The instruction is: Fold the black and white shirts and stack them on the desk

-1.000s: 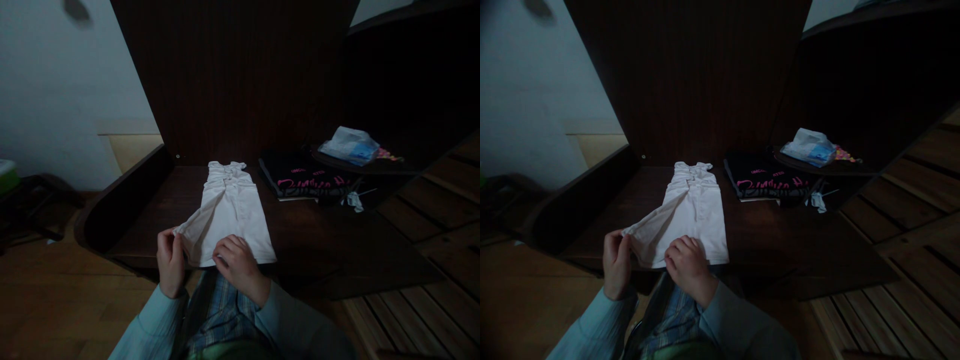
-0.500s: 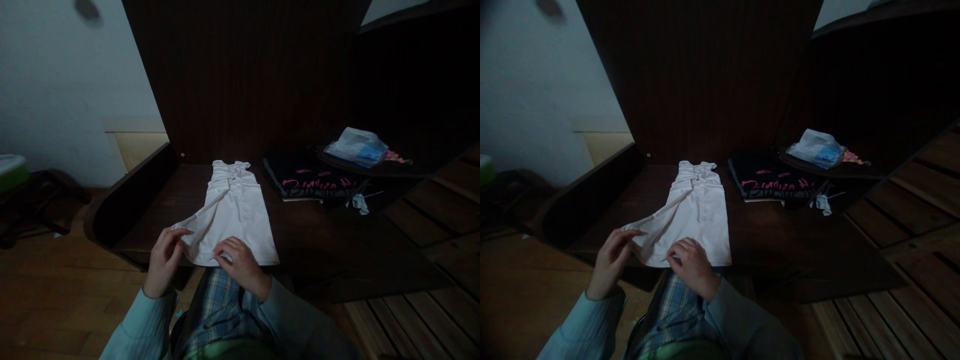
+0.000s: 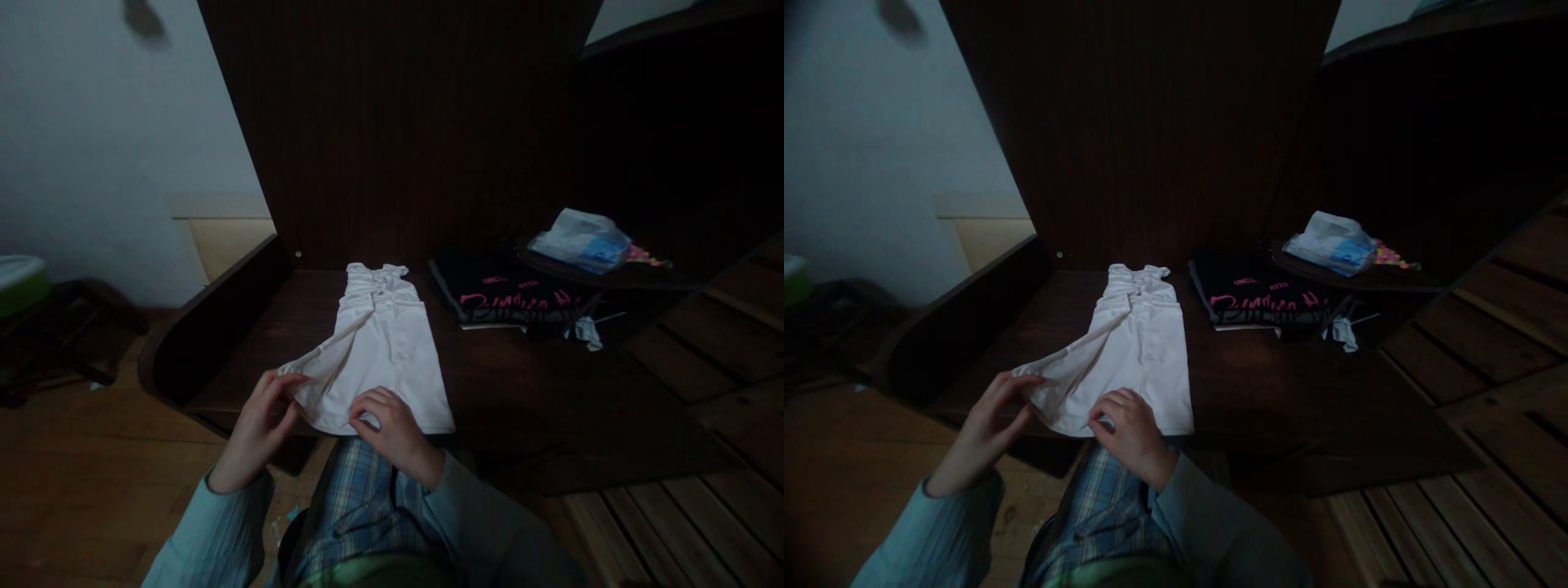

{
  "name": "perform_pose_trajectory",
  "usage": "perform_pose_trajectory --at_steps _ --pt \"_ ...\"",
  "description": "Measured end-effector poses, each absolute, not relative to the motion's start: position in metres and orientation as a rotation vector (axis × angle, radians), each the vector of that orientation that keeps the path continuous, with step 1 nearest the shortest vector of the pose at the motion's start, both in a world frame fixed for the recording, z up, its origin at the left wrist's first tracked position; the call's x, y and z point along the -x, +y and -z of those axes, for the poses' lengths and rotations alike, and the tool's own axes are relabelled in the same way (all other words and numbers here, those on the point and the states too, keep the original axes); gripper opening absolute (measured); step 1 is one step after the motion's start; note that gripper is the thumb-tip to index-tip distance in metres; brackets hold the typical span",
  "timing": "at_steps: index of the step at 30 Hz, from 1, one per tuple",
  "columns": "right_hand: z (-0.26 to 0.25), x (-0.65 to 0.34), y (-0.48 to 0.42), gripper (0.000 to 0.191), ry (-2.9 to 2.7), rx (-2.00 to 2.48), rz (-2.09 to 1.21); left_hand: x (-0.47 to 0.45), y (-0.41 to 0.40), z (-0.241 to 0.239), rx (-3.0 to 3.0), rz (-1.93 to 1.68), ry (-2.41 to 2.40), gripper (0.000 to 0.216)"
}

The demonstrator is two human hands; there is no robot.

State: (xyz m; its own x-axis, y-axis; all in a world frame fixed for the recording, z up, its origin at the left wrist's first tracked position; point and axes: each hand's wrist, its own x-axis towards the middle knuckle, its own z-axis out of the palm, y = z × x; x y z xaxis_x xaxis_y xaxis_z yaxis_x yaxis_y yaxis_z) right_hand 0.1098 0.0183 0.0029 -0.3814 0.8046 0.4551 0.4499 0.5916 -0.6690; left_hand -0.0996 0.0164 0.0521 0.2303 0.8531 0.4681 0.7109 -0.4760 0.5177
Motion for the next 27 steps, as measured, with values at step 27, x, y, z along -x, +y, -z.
perform_pose_trajectory --at_steps 27 --pt "-0.0041 -0.1146 0.0186 0.004 -2.004 0.985 -0.586 0.0974 0.0193 -0.0483 -1.816 -1.28 1.782 0.019"
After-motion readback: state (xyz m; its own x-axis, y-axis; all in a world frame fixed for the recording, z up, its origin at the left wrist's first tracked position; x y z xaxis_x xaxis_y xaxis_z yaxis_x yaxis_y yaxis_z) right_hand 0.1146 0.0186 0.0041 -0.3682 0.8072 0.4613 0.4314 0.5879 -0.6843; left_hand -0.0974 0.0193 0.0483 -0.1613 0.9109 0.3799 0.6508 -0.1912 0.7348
